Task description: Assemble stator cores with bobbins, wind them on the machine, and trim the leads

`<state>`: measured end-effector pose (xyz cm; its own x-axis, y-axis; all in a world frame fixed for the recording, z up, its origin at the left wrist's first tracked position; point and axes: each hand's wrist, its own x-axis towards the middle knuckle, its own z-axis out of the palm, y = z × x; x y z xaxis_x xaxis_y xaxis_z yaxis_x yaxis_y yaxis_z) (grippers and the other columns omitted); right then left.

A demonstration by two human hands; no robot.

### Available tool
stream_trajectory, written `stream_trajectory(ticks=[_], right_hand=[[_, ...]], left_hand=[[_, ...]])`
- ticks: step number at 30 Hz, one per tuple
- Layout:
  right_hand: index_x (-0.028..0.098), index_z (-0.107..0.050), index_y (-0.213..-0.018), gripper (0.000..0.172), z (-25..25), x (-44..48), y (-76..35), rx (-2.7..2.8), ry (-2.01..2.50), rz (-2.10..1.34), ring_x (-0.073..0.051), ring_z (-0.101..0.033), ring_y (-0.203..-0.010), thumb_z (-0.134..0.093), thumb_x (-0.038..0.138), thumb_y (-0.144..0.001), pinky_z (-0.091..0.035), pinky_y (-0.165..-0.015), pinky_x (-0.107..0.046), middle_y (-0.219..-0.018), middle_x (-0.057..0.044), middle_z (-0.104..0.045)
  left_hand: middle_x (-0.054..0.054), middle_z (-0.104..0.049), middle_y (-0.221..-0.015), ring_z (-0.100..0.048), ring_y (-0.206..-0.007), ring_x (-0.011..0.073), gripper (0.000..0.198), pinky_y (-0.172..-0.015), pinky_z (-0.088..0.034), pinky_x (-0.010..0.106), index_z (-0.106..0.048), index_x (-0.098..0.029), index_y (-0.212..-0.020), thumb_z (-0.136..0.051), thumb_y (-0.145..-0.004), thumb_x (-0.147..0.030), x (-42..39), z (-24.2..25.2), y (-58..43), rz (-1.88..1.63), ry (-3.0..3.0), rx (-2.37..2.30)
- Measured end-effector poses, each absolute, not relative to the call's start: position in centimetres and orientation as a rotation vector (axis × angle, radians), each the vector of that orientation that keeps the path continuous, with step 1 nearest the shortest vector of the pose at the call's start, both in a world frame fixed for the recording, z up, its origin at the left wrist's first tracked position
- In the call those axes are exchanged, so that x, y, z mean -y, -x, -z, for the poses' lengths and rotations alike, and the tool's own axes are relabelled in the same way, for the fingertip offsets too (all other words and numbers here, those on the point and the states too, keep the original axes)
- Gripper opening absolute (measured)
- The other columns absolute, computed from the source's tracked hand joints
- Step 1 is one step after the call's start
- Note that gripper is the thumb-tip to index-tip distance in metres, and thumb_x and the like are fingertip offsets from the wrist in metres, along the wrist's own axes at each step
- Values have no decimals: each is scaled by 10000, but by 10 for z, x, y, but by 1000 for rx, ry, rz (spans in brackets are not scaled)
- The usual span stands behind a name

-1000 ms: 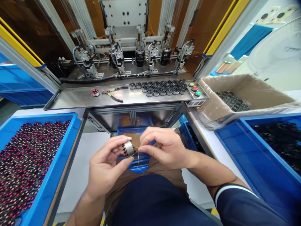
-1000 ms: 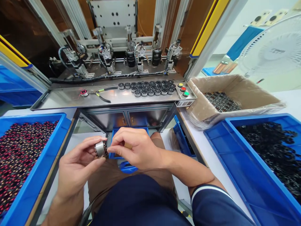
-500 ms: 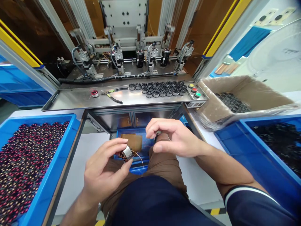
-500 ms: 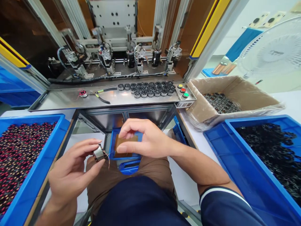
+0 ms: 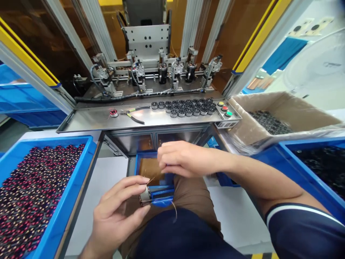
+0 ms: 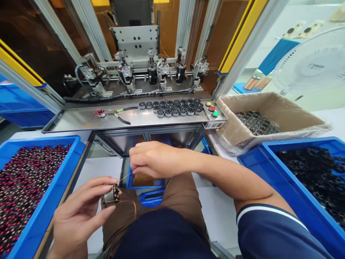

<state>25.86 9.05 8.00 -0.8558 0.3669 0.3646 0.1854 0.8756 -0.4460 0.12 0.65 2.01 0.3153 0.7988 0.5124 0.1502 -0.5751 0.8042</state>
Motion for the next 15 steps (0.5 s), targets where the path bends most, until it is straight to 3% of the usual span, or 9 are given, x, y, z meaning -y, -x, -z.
stream_trajectory(ticks=[4, 6, 10, 12, 15], right_hand=[[163, -689, -918, 127, -66, -161, -236, 2537, 781, -422, -187, -640, -877, -658, 286, -922, -496, -826, -311, -918, -68, -707], [140, -659, -1127, 330, -56, -205, -215, 2417, 1096, -232, -218, -624, -1080, -703, 364, -888, -462, -964, -336, -1150, -113, -689], [61, -444, -1436, 741, -33, -271, -175, 2415, 1266, -197, -296, -399, -1410, -723, 430, -858, -318, -1151, -399, -1522, -233, -418], [47, -392, -1474, 830, -23, -287, -163, 2456, 1321, -219, -361, -339, -1440, -718, 481, -847, -270, -1170, -490, -1546, -272, -362], [84, -445, -1443, 709, -12, -293, -157, 2513, 1367, -242, -424, -400, -1373, -647, 482, -893, -254, -1123, -618, -1467, -279, -455]], left_hand=[[76, -718, -1134, -684, -1095, 230, 400, -873, -618, 302, -726, -242, -1104, -733, -758, -42, -6, -5, 7, -1505, -1602, -916], [87, -712, -1164, -692, -1087, 246, 370, -830, -635, 308, -732, -233, -1096, -742, -765, -69, -7, 1, 9, -1583, -1418, -963], [93, -705, -1211, -721, -996, 223, 356, -804, -643, 307, -720, -222, -1126, -751, -786, -122, -8, 5, 14, -1637, -1135, -1053], [82, -717, -1186, -709, -1034, 213, 304, -868, -627, 315, -728, -214, -1095, -738, -803, -129, -6, 4, 17, -1688, -1099, -1081], [70, -735, -1144, -680, -1118, 226, 228, -950, -598, 361, -736, -217, -1024, -731, -810, -140, -4, 1, 21, -1761, -1090, -1127]])
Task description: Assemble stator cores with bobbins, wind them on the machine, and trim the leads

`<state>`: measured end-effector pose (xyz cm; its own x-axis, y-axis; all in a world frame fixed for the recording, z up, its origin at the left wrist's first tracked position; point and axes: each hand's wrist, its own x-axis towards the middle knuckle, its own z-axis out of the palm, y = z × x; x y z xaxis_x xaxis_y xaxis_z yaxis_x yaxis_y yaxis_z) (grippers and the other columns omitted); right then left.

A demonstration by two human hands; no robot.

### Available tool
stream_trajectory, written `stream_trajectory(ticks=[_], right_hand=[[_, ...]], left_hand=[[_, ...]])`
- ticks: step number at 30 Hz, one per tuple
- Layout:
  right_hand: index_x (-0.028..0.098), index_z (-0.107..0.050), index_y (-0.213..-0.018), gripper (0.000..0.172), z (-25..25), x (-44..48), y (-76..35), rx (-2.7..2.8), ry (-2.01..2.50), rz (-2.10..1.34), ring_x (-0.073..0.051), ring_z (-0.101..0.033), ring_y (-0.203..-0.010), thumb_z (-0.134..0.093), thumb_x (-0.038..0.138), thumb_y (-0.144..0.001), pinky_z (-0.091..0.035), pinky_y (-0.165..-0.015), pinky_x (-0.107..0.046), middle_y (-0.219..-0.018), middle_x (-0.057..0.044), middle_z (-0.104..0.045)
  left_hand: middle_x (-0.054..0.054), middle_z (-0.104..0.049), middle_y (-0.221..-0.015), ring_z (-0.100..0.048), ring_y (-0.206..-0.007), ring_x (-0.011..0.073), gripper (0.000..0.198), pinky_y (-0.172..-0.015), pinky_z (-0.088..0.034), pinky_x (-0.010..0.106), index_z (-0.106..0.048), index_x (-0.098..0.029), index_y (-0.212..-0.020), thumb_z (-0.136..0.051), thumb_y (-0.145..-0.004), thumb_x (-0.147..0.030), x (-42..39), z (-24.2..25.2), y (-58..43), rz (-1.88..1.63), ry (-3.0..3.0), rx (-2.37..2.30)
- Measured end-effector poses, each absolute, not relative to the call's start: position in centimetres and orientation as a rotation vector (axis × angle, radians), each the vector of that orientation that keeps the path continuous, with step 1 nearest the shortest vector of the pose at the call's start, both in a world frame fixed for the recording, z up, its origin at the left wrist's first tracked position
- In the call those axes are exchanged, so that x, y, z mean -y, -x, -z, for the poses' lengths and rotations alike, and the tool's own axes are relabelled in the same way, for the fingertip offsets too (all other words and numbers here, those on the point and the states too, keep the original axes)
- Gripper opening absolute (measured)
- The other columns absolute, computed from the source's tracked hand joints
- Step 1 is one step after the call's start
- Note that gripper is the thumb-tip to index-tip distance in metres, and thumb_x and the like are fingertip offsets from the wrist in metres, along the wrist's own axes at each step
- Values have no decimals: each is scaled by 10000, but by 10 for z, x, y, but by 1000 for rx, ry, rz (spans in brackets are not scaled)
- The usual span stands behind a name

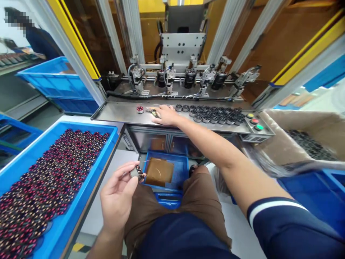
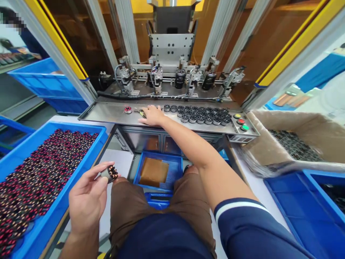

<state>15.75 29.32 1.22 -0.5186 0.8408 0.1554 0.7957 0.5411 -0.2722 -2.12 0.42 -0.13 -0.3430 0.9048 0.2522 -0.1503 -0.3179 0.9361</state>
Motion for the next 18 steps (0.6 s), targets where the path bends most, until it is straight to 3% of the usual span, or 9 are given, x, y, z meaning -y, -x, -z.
stream_trajectory(ticks=[8, 13, 16, 18], right_hand=[[39, -625, -1175, 341, -23, -283, -178, 2478, 1350, -329, -351, -531, -1191, -483, 274, -971, -364, -1061, -500, -1218, -247, -614], [104, -526, -1303, 536, -31, -226, -209, 2282, 1217, -640, -206, -659, -966, -128, 369, -1061, -530, -832, -352, -1121, -164, -667], [128, -489, -1338, 511, -12, -149, -231, 1916, 809, -1235, -209, -671, -898, -398, 504, -1004, -549, -801, -370, -1016, -129, -679], [169, -443, -1396, 593, 6, -92, -242, 1872, 665, -1406, -202, -665, -908, -615, 467, -913, -547, -833, -376, -1025, -97, -665]], left_hand=[[67, -751, -1084, -681, -1093, 240, 146, -917, -598, 391, -745, -221, -959, -728, -815, -207, -6, -9, 15, -1764, -995, -1122], [67, -751, -1051, -703, -986, 215, 124, -870, -600, 357, -757, -210, -916, -740, -793, -219, -5, -15, 10, -1721, -910, -1061], [66, -750, -1032, -713, -815, 180, 114, -716, -620, 310, -760, -203, -894, -743, -784, -225, -8, -17, 8, -1661, -812, -1025], [62, -753, -1017, -708, -765, 167, 110, -667, -617, 293, -760, -203, -888, -745, -781, -219, -12, -17, 4, -1646, -772, -1021]])
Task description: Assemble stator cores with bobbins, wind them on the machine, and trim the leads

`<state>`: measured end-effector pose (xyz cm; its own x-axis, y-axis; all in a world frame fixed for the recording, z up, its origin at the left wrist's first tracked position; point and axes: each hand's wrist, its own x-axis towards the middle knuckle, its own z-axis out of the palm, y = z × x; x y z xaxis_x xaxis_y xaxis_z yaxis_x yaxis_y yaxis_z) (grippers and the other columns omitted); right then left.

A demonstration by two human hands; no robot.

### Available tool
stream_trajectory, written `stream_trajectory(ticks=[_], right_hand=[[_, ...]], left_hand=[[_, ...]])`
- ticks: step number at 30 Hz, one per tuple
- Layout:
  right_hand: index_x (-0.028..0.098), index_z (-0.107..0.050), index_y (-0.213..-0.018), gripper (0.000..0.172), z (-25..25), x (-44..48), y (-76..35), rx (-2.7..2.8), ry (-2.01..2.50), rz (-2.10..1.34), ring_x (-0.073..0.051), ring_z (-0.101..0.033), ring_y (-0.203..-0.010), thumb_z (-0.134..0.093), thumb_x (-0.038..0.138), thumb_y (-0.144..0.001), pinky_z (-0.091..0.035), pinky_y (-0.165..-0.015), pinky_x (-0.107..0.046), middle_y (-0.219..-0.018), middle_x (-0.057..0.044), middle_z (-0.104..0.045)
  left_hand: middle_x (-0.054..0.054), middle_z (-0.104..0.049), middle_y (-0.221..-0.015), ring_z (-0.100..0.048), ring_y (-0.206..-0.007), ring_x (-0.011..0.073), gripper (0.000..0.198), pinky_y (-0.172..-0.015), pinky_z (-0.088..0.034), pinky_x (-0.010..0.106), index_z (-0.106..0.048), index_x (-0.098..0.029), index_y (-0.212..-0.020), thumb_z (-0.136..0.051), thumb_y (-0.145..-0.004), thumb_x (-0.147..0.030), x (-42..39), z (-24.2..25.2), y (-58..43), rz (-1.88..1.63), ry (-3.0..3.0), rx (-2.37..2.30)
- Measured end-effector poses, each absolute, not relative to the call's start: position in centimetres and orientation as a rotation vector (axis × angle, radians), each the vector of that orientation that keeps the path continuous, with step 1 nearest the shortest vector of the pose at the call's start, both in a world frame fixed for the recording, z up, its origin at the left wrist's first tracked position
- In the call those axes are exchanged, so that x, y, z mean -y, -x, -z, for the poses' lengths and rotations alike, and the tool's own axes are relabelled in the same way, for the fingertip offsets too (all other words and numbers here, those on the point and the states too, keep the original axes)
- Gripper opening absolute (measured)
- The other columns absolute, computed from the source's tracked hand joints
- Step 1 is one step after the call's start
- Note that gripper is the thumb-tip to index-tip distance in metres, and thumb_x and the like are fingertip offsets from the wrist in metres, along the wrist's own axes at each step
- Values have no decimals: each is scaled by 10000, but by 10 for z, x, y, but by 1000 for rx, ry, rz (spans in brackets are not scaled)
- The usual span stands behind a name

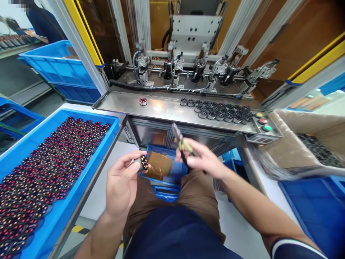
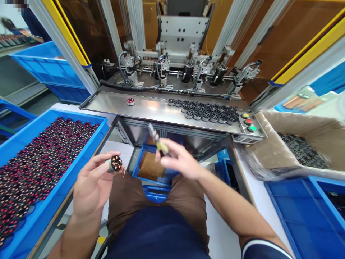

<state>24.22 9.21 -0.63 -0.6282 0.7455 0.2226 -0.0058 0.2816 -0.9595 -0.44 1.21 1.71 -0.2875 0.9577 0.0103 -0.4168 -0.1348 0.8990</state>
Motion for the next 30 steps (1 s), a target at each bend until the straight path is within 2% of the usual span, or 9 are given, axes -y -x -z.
stream_trajectory(ticks=[3, 8, 12, 17, 23, 30], right_hand=[[218, -397, -1454, 681, 29, -24, -248, 1973, 671, -1289, -215, -656, -978, -709, 302, -855, -537, -891, -395, -1083, -105, -669], [185, -449, -1432, 665, 36, 6, -239, 1998, 714, -889, -184, -616, -755, -660, 128, -804, -543, -706, -322, -867, -68, -669], [153, -452, -1445, 678, 29, -6, -236, 1938, 692, -899, -194, -614, -807, -618, 109, -788, -547, -740, -348, -930, -96, -671], [163, -441, -1466, 735, 22, -13, -231, 1921, 587, -915, -201, -604, -901, -594, 79, -752, -545, -814, -371, -1046, -117, -649], [170, -440, -1465, 737, 20, -16, -224, 1913, 534, -886, -187, -591, -841, -586, 86, -748, -541, -741, -340, -1008, -102, -641], [182, -463, -1461, 737, 29, -18, -225, 1903, 554, -822, -142, -504, -663, -546, 40, -743, -461, -600, -274, -773, -21, -601]], left_hand=[[56, -758, -1006, -711, -764, 149, 105, -687, -613, 269, -761, -197, -905, -734, -805, -215, -20, -16, -5, -1620, -773, -1011], [83, -753, -1081, -729, -782, 146, 242, -707, -612, 230, -746, -179, -1055, -740, -829, -267, -26, -18, -26, -1531, -837, -943], [74, -755, -1111, -739, -829, 155, 310, -745, -628, 232, -743, -195, -1086, -786, -779, -182, -22, -19, -36, -1503, -939, -940], [51, -763, -1134, -743, -911, 146, 332, -783, -615, 185, -726, -232, -1139, -734, -827, -118, -14, -19, -36, -1540, -1132, -943], [25, -764, -1148, -734, -965, 112, 358, -862, -565, 115, -717, -225, -1164, -708, -841, -70, -11, -19, -33, -1538, -1242, -968], [46, -763, -1137, -732, -969, 130, 363, -887, -576, 162, -714, -206, -1166, -711, -832, -64, -14, -14, -32, -1535, -1245, -937]])
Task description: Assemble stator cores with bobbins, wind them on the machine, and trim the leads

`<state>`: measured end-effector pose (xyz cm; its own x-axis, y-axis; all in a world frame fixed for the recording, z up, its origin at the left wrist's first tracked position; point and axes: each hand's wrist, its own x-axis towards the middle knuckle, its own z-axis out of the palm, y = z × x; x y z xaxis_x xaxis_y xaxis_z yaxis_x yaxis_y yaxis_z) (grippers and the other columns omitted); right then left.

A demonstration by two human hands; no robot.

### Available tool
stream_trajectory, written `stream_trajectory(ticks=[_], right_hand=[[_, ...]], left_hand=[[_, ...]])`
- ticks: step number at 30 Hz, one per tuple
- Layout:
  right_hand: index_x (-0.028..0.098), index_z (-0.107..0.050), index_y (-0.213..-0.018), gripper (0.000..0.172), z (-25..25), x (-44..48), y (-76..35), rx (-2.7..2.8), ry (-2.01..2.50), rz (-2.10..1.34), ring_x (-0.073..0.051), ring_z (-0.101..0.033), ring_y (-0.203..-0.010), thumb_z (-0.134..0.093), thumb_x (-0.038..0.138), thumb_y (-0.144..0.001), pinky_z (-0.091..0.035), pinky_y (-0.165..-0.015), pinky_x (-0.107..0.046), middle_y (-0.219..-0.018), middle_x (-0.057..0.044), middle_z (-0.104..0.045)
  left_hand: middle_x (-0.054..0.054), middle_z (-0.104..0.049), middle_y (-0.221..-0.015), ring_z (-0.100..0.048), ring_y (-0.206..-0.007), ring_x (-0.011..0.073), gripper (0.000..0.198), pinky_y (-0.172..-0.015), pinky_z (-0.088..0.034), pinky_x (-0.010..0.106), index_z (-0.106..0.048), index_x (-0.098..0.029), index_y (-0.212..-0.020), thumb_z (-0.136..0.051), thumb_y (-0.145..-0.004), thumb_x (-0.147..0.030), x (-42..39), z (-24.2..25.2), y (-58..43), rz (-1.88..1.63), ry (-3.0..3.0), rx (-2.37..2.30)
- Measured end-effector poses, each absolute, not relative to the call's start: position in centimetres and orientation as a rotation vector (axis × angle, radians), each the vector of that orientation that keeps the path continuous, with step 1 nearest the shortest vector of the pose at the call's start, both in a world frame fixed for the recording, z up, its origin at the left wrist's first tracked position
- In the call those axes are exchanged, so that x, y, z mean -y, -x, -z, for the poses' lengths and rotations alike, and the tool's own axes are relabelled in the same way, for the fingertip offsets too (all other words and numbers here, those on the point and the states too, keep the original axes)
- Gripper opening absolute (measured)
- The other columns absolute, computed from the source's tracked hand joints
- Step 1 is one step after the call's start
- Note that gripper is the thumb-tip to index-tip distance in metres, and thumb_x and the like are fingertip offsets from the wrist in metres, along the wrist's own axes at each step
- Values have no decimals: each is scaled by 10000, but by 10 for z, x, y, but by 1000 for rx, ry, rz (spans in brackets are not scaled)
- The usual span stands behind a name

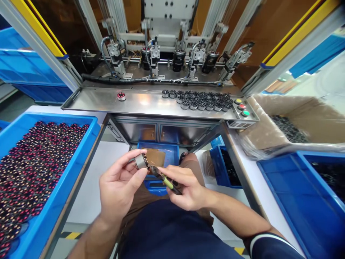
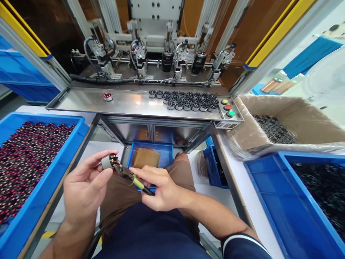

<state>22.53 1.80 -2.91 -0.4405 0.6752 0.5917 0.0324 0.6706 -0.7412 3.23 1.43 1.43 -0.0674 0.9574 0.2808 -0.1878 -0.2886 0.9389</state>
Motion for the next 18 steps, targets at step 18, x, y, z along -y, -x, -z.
stream_trajectory(ticks=[18], right_hand=[[168, -413, -1486, 799, 24, -16, -223, 1952, 562, -861, -207, -605, -921, -550, 64, -706, -562, -811, -387, -1095, -128, -629]], left_hand=[[73, -735, -1099, -680, -1070, 218, 180, -879, -607, 343, -749, -216, -985, -653, -867, -119, -11, -13, -33, -1689, -1257, -963]])
